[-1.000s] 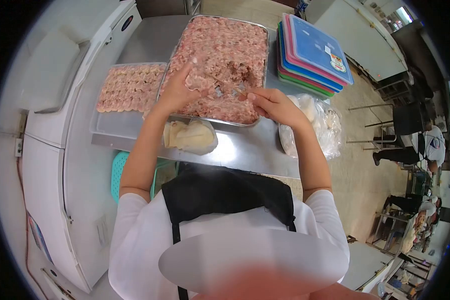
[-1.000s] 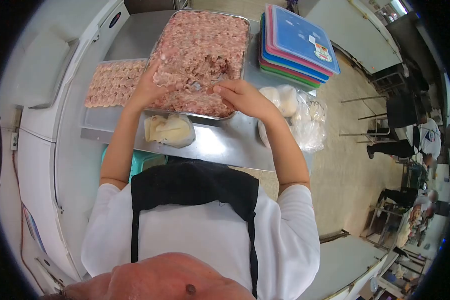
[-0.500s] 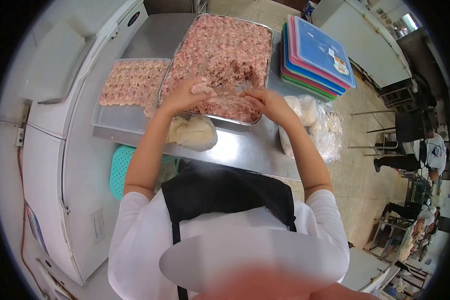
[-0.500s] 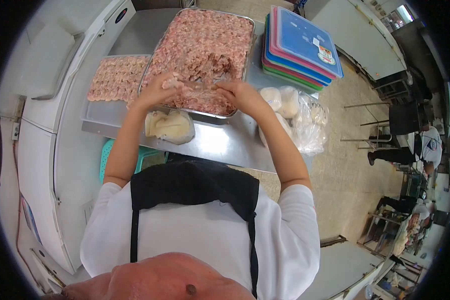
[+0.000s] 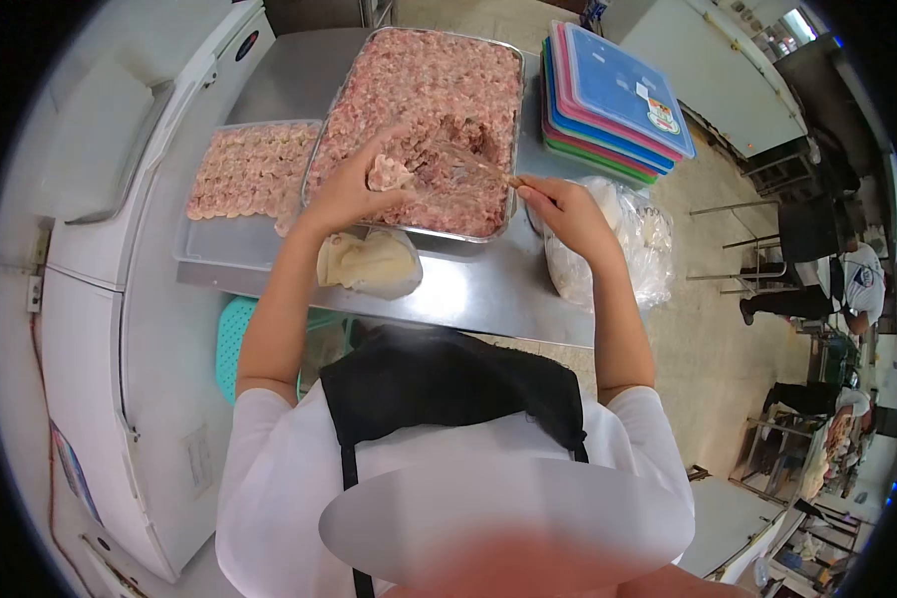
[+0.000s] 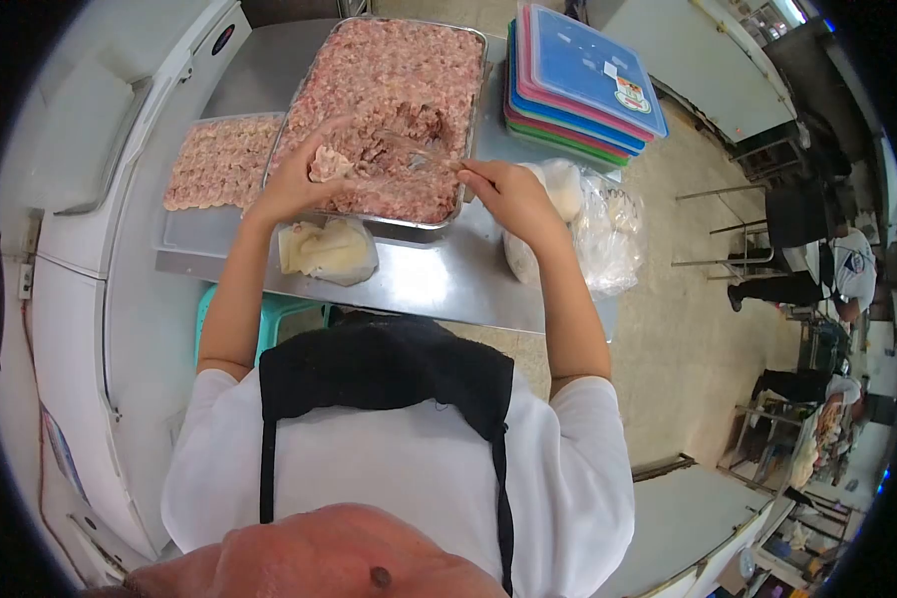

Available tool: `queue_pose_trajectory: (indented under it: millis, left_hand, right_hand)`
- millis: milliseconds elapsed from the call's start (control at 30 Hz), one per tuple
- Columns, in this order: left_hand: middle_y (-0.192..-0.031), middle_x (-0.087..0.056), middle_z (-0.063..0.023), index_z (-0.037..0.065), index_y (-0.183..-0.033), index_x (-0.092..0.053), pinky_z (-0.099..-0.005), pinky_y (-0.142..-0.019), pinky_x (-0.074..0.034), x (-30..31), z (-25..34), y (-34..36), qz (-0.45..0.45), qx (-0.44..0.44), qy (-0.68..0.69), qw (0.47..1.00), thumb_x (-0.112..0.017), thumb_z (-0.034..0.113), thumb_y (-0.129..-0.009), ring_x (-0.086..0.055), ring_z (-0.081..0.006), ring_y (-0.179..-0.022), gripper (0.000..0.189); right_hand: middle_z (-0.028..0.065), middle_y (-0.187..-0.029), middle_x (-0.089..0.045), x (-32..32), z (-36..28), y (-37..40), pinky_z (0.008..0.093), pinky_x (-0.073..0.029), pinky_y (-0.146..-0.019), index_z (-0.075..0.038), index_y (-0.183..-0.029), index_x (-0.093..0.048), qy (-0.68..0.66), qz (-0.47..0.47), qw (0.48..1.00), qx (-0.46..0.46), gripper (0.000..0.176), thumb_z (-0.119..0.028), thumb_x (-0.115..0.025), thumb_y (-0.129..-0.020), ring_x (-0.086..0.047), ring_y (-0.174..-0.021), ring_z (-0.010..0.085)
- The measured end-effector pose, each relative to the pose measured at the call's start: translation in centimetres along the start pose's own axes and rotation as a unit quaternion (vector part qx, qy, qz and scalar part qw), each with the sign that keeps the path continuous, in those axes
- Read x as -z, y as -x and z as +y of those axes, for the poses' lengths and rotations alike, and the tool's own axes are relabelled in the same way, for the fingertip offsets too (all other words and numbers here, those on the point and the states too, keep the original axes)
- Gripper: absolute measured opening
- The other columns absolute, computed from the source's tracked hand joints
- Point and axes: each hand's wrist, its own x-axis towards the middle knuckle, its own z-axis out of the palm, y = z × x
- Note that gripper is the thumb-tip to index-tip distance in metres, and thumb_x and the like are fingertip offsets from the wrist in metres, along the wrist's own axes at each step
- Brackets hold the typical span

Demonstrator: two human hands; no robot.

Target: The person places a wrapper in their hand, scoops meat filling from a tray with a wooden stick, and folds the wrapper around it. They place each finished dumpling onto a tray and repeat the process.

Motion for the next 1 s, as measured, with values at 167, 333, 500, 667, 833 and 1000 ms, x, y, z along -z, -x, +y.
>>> queue_pose_trajectory:
  millis: [167,333,500,667,833,1000]
  left_hand:
    - [-0.111,-0.064,-0.0121,0.006,-0.115,-0.059,-0.0340,-0.085,-0.048,1.2,1.3,-1.8,-0.164,-0.072,-0.036,0.983,-0.076,0.021,-0.068,-0.062,-0.0259,-0.098,0.051]
    - [-0.106,-0.064,-0.0144,0.002,-0.108,-0.061,-0.0340,-0.083,-0.048,-0.3,-0.2,-0.5,-0.067,0.010,-0.010,0.998,-0.075,0.021,-0.070,-0.062,-0.0247,-0.095,0.045]
    - [-0.115,-0.062,-0.0162,0.001,-0.117,-0.059,-0.0344,-0.098,-0.042,0.8,0.7,-0.5,-0.111,0.000,-0.041,0.993,-0.074,0.024,-0.074,-0.056,-0.0275,-0.111,0.051]
    - [-0.130,-0.053,-0.0217,-0.001,-0.130,-0.049,-0.0352,-0.103,-0.038,1.7,0.4,0.9,-0.076,0.010,-0.044,0.996,-0.076,0.025,-0.071,-0.051,-0.0310,-0.122,0.069]
    - [-0.129,-0.053,-0.0216,0.000,-0.130,-0.046,-0.0368,-0.101,-0.039,3.4,-2.4,1.3,-0.055,-0.023,-0.056,0.997,-0.076,0.026,-0.074,-0.051,-0.0319,-0.121,0.069]
    - [-0.124,-0.056,-0.0148,0.004,-0.133,-0.047,-0.0345,-0.096,-0.043,7.1,-1.8,3.9,-0.055,0.006,0.046,0.997,-0.079,0.023,-0.072,-0.057,-0.0229,-0.107,0.072]
  right_hand:
    - [0.0091,-0.104,-0.069,-3.5,-2.0,-0.1,0.0289,-0.048,-0.080,0.000,-0.117,-0.062,-0.110,-0.065,0.987,0.093,0.035,-0.027,-0.057,-0.095,-0.061,-0.090,0.0139]
    - [0.0133,-0.090,-0.066,-0.4,-3.1,-0.1,0.0420,-0.050,-0.070,-0.010,-0.107,-0.067,0.109,0.028,0.990,0.081,0.026,-0.028,-0.059,-0.090,-0.062,-0.081,0.0359]
    - [0.0135,-0.084,-0.063,-2.8,-4.1,0.7,0.0396,-0.047,-0.065,-0.010,-0.104,-0.068,0.098,0.062,0.984,0.134,0.022,-0.024,-0.061,-0.089,-0.061,-0.077,0.0337]
    - [0.0149,-0.081,-0.063,1.2,-7.4,1.1,0.0391,-0.047,-0.066,-0.007,-0.106,-0.067,0.099,0.053,0.987,0.111,0.024,-0.023,-0.061,-0.089,-0.061,-0.077,0.0337]
    - [0.0168,-0.087,-0.064,-4.1,-8.3,0.5,0.0354,-0.048,-0.071,-0.005,-0.105,-0.066,0.133,0.062,0.979,0.141,0.023,-0.022,-0.061,-0.090,-0.062,-0.079,0.0322]
    - [0.0176,-0.090,-0.066,-1.5,-10.9,0.2,0.0363,-0.048,-0.069,-0.003,-0.105,-0.067,-0.028,0.020,0.999,0.035,0.024,-0.021,-0.061,-0.090,-0.063,-0.079,0.0304]
